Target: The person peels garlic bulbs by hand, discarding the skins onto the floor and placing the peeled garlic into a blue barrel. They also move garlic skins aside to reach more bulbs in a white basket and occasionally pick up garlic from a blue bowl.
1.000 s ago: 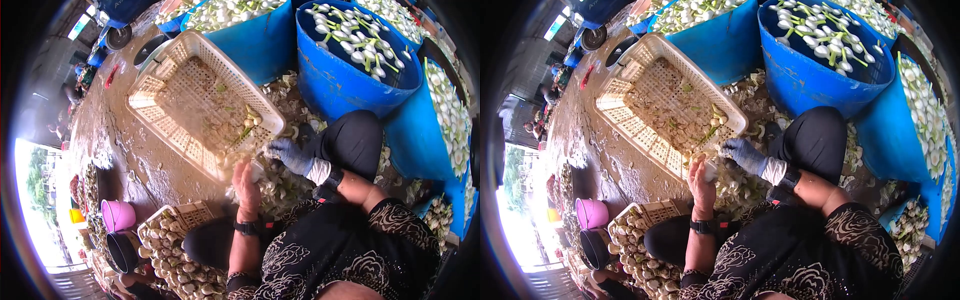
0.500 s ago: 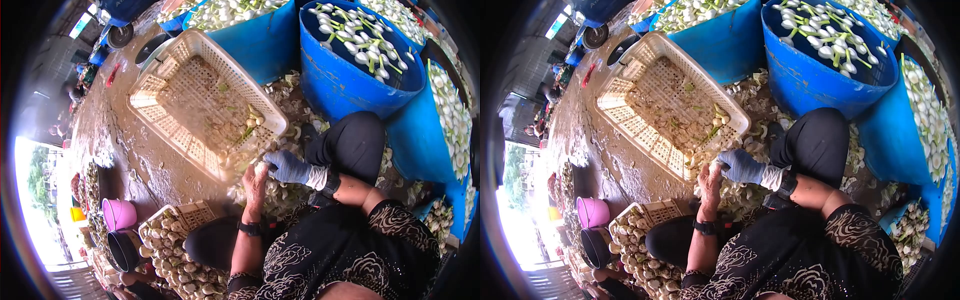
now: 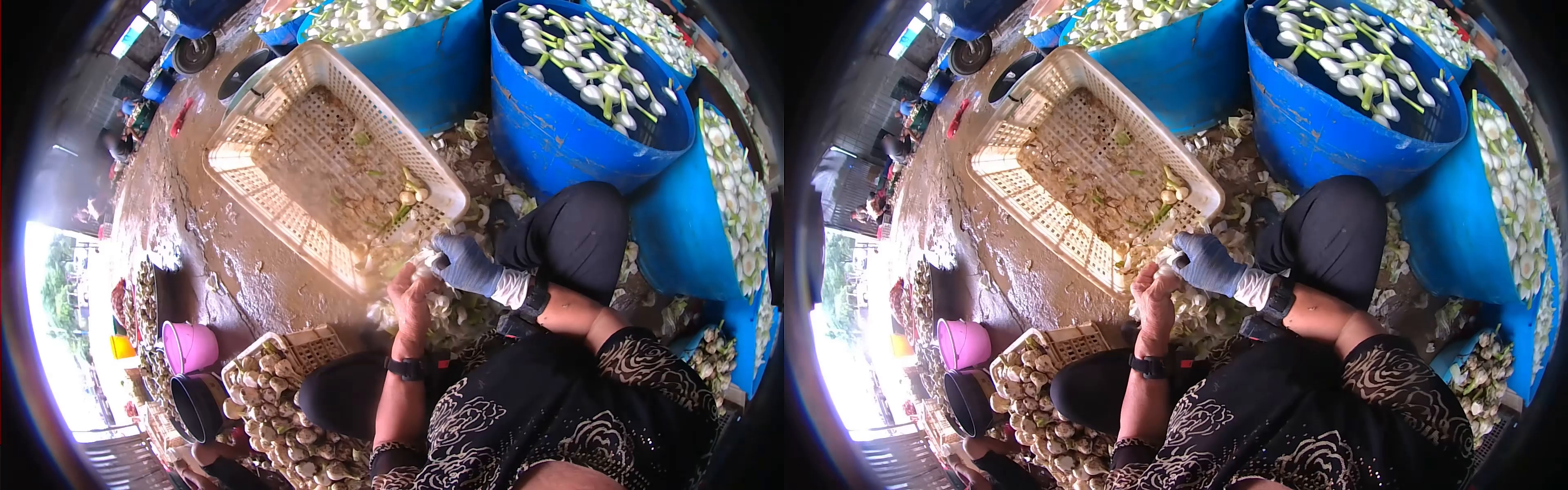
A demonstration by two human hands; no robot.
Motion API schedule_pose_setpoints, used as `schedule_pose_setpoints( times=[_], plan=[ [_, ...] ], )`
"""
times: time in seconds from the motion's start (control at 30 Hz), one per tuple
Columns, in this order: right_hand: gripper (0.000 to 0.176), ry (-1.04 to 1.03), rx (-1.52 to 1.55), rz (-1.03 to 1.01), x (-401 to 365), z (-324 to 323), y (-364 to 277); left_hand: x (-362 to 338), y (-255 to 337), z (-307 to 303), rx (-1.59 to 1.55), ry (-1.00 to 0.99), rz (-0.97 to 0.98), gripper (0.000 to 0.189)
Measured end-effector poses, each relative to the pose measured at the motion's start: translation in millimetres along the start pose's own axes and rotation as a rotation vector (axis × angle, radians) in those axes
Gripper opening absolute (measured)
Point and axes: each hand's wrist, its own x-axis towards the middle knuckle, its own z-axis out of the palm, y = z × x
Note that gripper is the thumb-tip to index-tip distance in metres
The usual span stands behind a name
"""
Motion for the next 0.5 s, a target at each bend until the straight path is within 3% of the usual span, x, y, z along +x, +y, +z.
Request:
schedule_pose_setpoints(
  times=[0.1, 0.17, 0.3, 0.37, 0.4, 0.47, 0.5],
  plan=[
    [0.014, 0.085, -0.07, -0.032, 1.6, -0.2, 3.3, -4.6, 7.2, 7.4, -0.058, 0.034, 0.051, 0.029],
    [0.016, 0.099, -0.152, 0.035, 5.2, -1.0, 13.3, -7.6, 20.0, 15.4, -0.278, -0.016, -0.069, 0.029],
    [0.013, 0.142, -0.139, 0.004, 9.5, -7.5, 10.2, -3.3, 6.4, 4.1, -0.45, -0.092, -0.131, 0.032],
    [0.013, 0.157, -0.199, 0.022, 13.6, -8.6, 17.7, 0.1, -5.4, -9.7, -0.604, -0.396, -0.179, 0.031],
    [0.013, 0.158, -0.198, 0.023, 16.4, -9.9, 26.1, 1.9, -6.3, -13.8, -0.602, -0.395, -0.18, 0.031],
    [0.016, 0.103, -0.372, 0.047, 18.0, -15.0, 44.8, 4.7, -5.2, -20.4, -0.796, -0.558, -0.231, 0.031],
    [0.021, -0.08, -0.427, 0.116, 15.9, -19.6, 45.6, 0.5, 6.1, -18.0, -0.768, -0.49, -0.241, 0.027]
  ],
)
